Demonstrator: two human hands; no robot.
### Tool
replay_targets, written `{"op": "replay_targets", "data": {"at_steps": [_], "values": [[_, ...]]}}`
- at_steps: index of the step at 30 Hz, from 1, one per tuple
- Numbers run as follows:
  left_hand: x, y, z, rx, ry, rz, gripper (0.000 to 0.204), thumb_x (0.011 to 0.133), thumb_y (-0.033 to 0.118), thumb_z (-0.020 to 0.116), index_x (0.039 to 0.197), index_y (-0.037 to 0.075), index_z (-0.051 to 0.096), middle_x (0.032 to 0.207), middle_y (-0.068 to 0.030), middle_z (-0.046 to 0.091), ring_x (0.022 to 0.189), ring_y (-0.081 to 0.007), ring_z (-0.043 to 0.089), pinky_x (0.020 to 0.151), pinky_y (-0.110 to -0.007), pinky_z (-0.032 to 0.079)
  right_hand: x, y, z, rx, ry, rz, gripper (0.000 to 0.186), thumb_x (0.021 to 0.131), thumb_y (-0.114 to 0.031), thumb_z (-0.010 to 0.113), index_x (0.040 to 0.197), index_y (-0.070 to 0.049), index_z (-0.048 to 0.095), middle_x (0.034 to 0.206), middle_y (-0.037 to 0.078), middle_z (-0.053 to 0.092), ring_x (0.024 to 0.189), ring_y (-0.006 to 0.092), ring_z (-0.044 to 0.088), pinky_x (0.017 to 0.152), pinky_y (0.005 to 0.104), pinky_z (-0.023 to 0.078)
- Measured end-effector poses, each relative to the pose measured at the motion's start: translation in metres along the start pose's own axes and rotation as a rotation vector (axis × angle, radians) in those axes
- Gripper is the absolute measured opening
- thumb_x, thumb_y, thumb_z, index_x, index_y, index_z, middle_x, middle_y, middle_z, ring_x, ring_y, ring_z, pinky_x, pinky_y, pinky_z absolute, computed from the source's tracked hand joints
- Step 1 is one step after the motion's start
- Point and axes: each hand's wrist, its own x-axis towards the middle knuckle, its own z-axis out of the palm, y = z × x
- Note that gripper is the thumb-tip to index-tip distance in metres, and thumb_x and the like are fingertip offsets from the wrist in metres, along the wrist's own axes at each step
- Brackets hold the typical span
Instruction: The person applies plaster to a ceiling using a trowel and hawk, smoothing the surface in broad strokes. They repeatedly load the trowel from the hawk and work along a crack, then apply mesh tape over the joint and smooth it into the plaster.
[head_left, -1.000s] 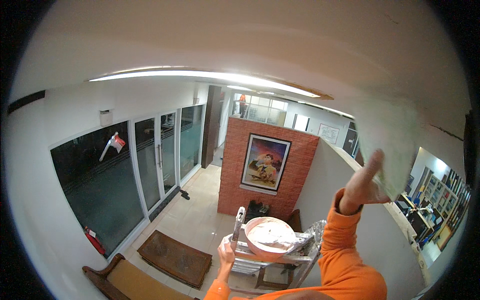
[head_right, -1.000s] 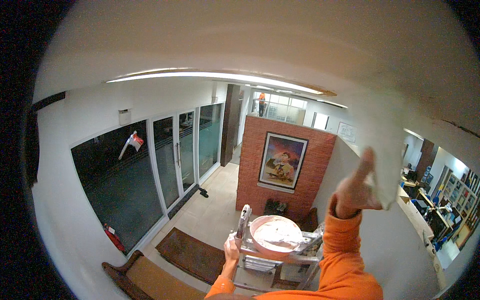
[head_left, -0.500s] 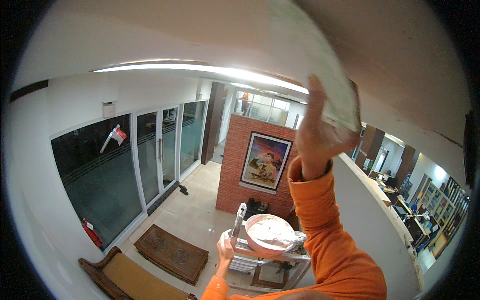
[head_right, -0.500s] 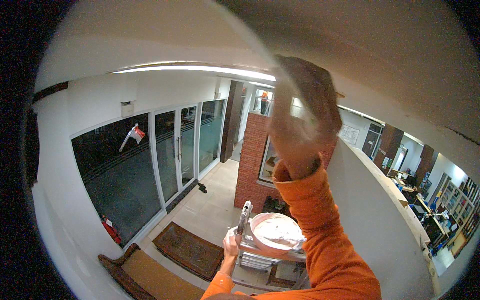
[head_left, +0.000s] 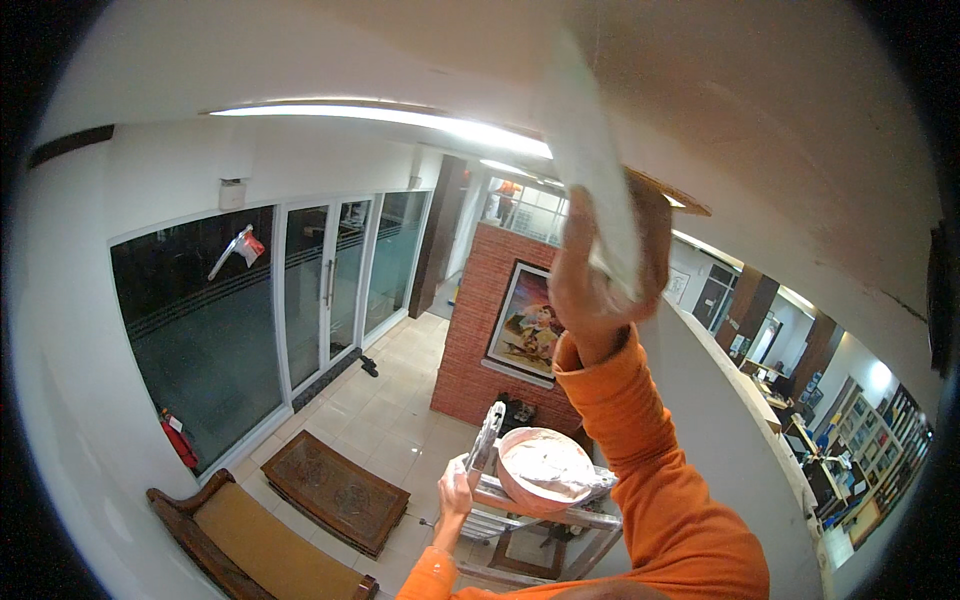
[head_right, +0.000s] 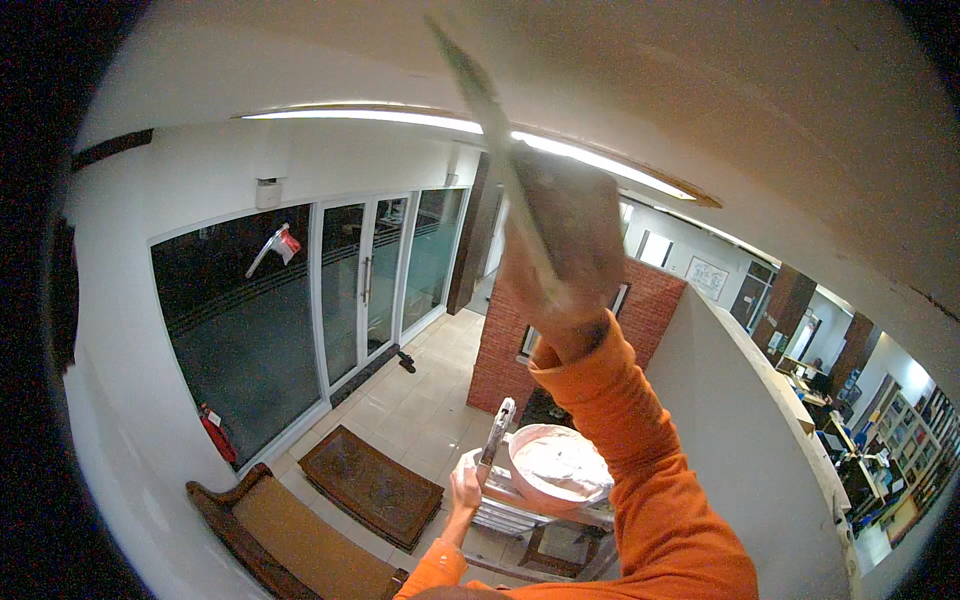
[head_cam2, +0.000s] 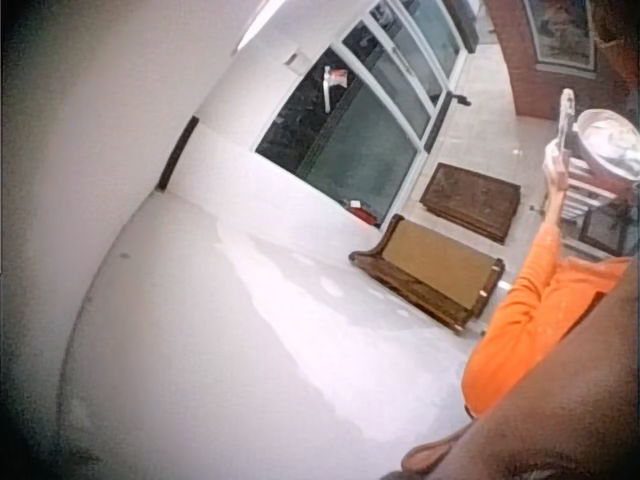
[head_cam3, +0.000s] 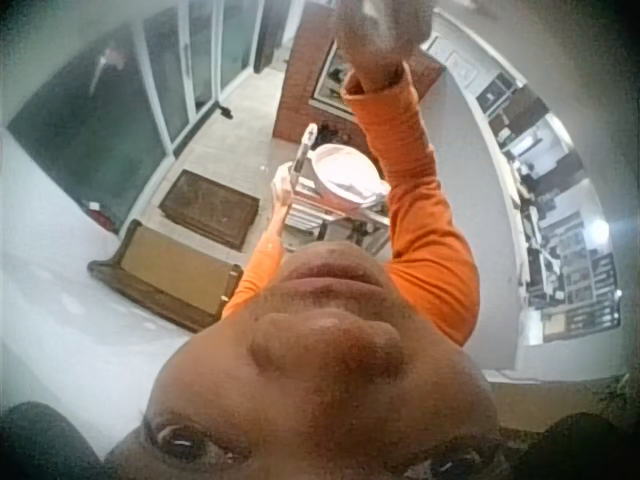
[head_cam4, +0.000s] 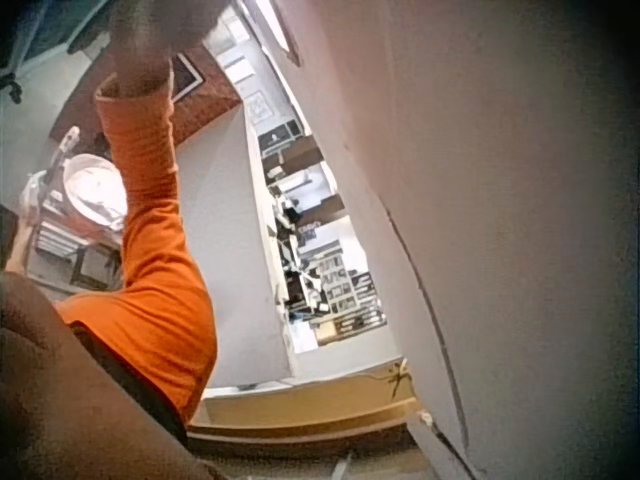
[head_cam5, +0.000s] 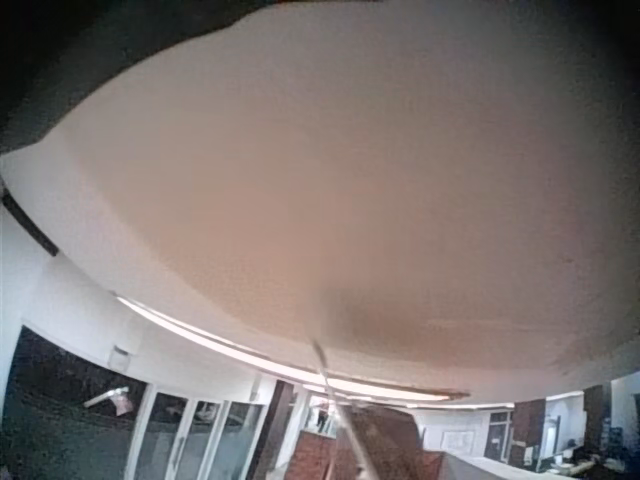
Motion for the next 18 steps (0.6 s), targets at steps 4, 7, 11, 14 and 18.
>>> {"op": "replay_targets", "data": {"at_steps": [4, 7, 11, 14, 18], "values": [[-0.002, 0.001, -0.002, 0.011, -0.005, 0.019, 0.05, 0.102, 0.034, 0.038, 0.122, -0.004, 0.063, 0.109, -0.0276, 0.07, 0.105, -0.0404, 0.067, 0.092, -0.044, 0.051, -0.007, 0.007, 0.035, 0.116, 0.103, -0.04, 0.034, 0.085, 0.002, 0.075, 0.118, 0.002, 0.066, 0.113, 0.02, 0.07, 0.1, 0.0285, 0.07, 0.084, 0.0349, 0.059], [-0.002, 0.001, 0.001, 0.011, -0.013, 0.022, 0.05, 0.101, 0.034, 0.038, 0.122, -0.005, 0.063, 0.111, -0.0279, 0.069, 0.107, -0.0407, 0.067, 0.094, -0.044, 0.05, -0.007, 0.012, 0.047, 0.141, 0.195, -0.037, 0.04, 0.083, 0.004, 0.074, 0.121, 0.002, 0.065, 0.114, 0.02, 0.069, 0.1, 0.0308, 0.069, 0.083, 0.037, 0.058], [0.0, -0.007, 0.002, -0.011, -0.008, -0.031, 0.051, 0.101, 0.034, 0.039, 0.122, -0.006, 0.063, 0.113, -0.0282, 0.069, 0.109, -0.0399, 0.066, 0.096, -0.044, 0.05, 0.001, 0.014, 0.039, 0.13, 0.25, 0.0, 0.045, 0.08, 0.008, 0.071, 0.124, 0.001, 0.066, 0.116, 0.021, 0.069, 0.099, 0.0344, 0.068, 0.083, 0.0408, 0.056], [0.0, -0.004, 0.0, 0.011, 0.011, -0.01, 0.051, 0.102, 0.034, 0.039, 0.123, -0.006, 0.062, 0.112, -0.0275, 0.069, 0.107, -0.0368, 0.066, 0.095, -0.044, 0.049, 0.0, 0.015, 0.015, 0.076, 0.22, 0.06, 0.043, 0.082, 0.008, 0.07, 0.124, 0.0, 0.066, 0.118, 0.021, 0.07, 0.102, 0.0338, 0.068, 0.086, 0.0404, 0.056], [-0.001, -0.006, 0.004, 0.007, 0.007, 0.025, 0.05, 0.101, 0.033, 0.039, 0.124, -0.006, 0.062, 0.108, -0.0259, 0.069, 0.101, -0.0341, 0.066, 0.091, -0.043, 0.05, 0.012, 0.022, -0.035, -0.118, 0.181, 0.077, 0.032, 0.087, 0.002, 0.072, 0.119, 0.0, 0.067, 0.113, 0.017, 0.071, 0.098, 0.0274, 0.069, 0.084, 0.036, 0.058]]}}
